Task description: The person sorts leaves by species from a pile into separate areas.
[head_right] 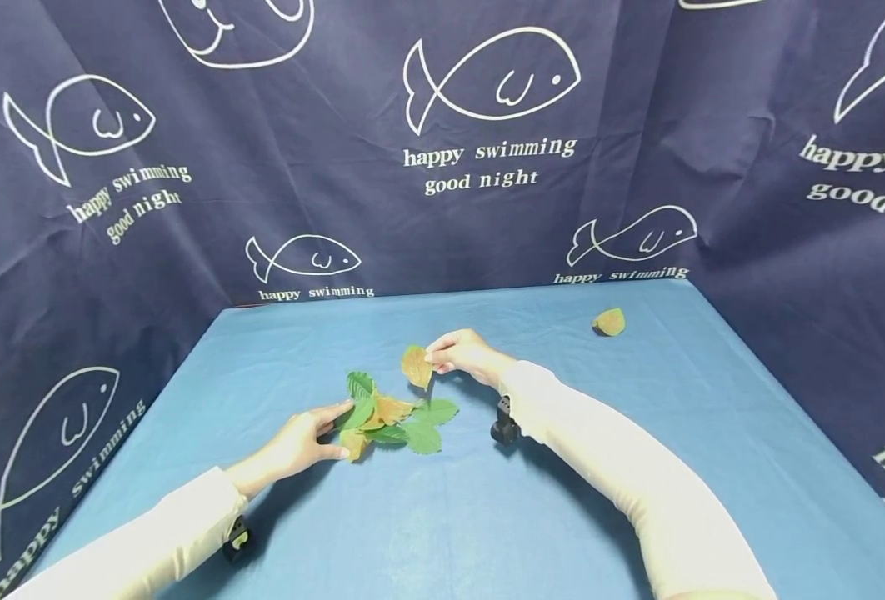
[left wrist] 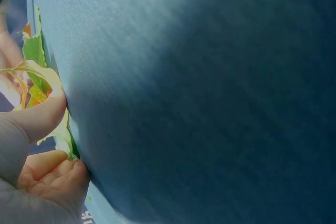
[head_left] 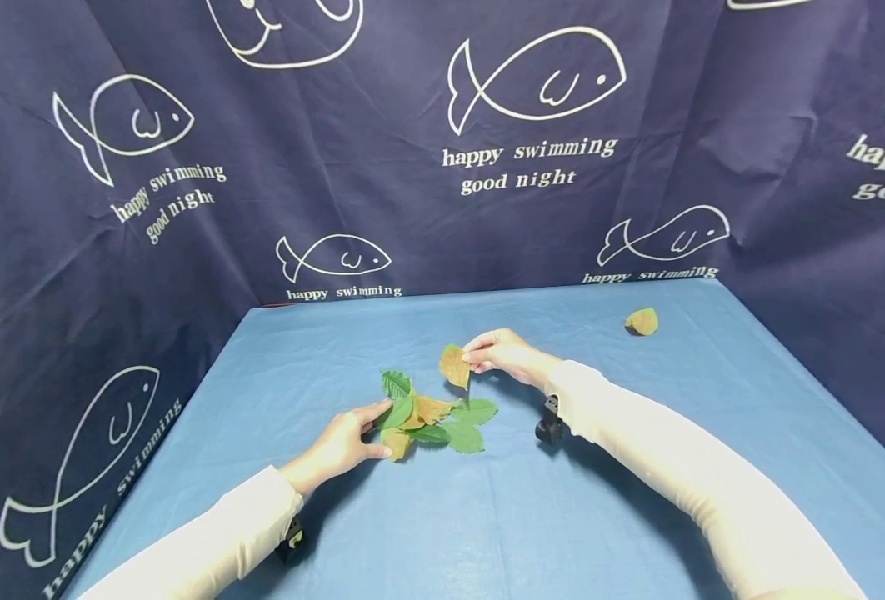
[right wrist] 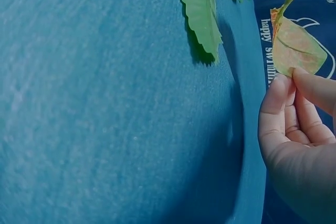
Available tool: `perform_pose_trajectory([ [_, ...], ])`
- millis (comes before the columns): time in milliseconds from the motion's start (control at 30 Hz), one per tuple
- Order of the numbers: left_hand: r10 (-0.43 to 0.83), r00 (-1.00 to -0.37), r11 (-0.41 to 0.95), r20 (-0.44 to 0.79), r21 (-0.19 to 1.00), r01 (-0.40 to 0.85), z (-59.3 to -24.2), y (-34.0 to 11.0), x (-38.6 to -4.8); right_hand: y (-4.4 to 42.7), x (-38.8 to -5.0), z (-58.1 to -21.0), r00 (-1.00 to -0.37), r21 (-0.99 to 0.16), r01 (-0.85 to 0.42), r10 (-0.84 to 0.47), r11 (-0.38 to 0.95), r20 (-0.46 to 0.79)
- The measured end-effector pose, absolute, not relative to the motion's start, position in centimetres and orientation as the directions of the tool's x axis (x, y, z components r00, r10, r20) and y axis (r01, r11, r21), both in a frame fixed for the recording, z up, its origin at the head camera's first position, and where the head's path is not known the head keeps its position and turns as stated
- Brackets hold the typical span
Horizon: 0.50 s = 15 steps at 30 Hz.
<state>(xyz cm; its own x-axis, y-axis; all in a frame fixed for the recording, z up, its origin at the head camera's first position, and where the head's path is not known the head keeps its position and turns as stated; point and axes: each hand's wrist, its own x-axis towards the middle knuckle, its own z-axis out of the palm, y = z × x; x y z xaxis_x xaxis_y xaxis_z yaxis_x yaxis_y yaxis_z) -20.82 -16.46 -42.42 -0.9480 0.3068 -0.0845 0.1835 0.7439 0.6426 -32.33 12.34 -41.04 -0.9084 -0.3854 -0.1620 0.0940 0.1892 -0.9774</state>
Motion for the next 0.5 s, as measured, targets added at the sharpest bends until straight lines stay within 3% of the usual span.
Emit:
perform_pose_trajectory([
  [500, 0.325, -0.943, 0.742, -0.078, 0.639, 0.202, -42.6, -16.8, -20.9, 13.6, -32.6, -41.7, -0.922, -0.981, 0.097, -0.356, 0.169, -0.152],
])
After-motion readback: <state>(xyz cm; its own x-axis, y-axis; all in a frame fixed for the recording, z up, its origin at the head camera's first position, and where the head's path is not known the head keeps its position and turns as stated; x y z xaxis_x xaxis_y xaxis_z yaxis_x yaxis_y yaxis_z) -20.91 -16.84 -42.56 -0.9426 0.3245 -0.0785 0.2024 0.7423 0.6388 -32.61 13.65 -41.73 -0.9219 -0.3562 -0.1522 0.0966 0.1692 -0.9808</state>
